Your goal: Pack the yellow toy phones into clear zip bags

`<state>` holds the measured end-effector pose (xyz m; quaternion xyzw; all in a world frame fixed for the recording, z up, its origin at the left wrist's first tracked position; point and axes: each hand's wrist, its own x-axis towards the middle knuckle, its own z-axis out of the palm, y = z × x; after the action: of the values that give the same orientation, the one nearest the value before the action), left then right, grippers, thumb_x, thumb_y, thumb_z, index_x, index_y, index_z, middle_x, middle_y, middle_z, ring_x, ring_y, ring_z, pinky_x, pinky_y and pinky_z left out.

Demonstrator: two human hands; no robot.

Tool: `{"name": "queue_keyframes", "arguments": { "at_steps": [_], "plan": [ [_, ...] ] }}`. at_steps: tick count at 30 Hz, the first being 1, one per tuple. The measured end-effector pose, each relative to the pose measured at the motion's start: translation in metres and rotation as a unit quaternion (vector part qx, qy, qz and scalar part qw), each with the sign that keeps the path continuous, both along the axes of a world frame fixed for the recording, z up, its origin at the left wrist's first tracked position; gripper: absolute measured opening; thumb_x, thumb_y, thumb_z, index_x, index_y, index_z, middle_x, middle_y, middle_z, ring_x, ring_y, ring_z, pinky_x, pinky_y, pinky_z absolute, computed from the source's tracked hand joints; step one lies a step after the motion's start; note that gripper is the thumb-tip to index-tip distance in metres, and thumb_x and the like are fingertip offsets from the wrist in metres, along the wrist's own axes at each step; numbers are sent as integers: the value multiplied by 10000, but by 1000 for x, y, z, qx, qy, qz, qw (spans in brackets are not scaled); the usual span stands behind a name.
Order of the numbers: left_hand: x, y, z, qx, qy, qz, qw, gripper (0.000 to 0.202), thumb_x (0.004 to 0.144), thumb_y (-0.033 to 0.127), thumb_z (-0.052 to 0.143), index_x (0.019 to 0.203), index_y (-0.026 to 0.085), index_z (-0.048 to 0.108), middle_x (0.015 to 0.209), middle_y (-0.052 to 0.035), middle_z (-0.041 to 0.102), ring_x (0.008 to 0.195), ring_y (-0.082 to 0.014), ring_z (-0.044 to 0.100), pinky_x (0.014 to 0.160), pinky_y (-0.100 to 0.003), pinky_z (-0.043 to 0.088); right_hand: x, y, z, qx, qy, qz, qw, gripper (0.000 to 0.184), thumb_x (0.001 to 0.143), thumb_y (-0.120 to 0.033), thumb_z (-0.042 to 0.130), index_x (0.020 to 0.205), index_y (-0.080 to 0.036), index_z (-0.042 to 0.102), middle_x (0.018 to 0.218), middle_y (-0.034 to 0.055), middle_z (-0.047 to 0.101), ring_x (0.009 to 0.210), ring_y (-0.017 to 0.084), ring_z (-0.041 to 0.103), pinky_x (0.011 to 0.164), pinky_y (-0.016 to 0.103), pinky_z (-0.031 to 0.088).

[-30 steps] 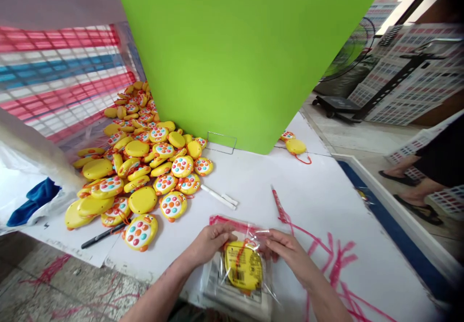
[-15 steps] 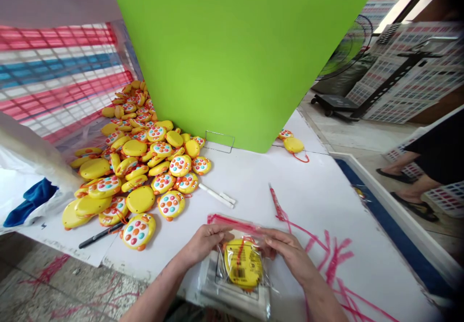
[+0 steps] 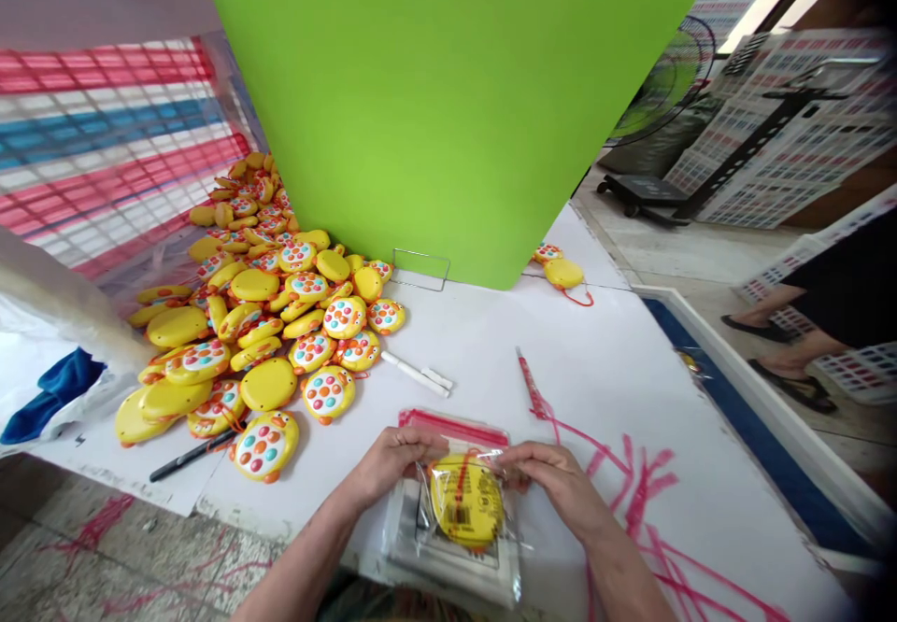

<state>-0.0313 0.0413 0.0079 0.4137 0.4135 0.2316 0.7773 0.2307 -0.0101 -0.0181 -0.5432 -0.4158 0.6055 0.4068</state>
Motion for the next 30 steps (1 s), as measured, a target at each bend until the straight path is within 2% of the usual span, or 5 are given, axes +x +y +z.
{"name": "queue_keyframes", "arguments": {
  "at_steps": [10, 14, 20, 26, 30],
  "plan": [
    [2, 1, 8, -17, -15, 28, 999, 174, 620, 234, 584, 701, 116, 683, 785, -61, 675, 775, -186, 598, 705, -301, 483, 2, 1, 4, 14, 1, 40, 999, 173, 759, -289, 612, 757, -165, 734, 739, 52, 689, 653, 163, 557, 620, 289, 443],
    [2, 0, 11, 2, -12, 16, 1000, 254, 692, 350, 600, 724, 112, 681, 781, -75, 667, 836, -212, 596, 680, -289, 475, 3, 1, 4, 21, 9, 47, 999, 196, 785, -341, 611, 742, -168, 691, 712, 36, 654, 659, 163, 555, 637, 290, 435],
    [4, -3, 14, 30, 30, 8, 999, 440, 650, 549, 672, 572, 123, 589, 746, -61, 650, 678, -152, 563, 616, -253, 418, -3, 0, 4, 4, -10, 16, 1000, 442, 864, -575, 462, 1060, -203, 598, 626, -13, 573, 567, 153, 527, 553, 275, 424],
    [11, -5, 10, 88, 84, 17, 992, 478, 673, 605, 600, 544, 154, 504, 586, 5, 541, 524, -96, 431, 541, -235, 348, -12, 0, 12, 23, -137, 79, 987, 439, 813, -600, 527, 694, -180, 572, 591, -25, 513, 525, 108, 424, 480, 224, 327],
    [14, -10, 7, 168, 146, -2, 975, 418, 747, 523, 549, 542, 165, 479, 529, 43, 454, 526, -93, 383, 525, -223, 303, -16, -7, 9, 15, -127, 57, 990, 463, 811, -634, 498, 661, -195, 498, 531, -49, 461, 474, 100, 394, 450, 220, 308]
  ]
}}
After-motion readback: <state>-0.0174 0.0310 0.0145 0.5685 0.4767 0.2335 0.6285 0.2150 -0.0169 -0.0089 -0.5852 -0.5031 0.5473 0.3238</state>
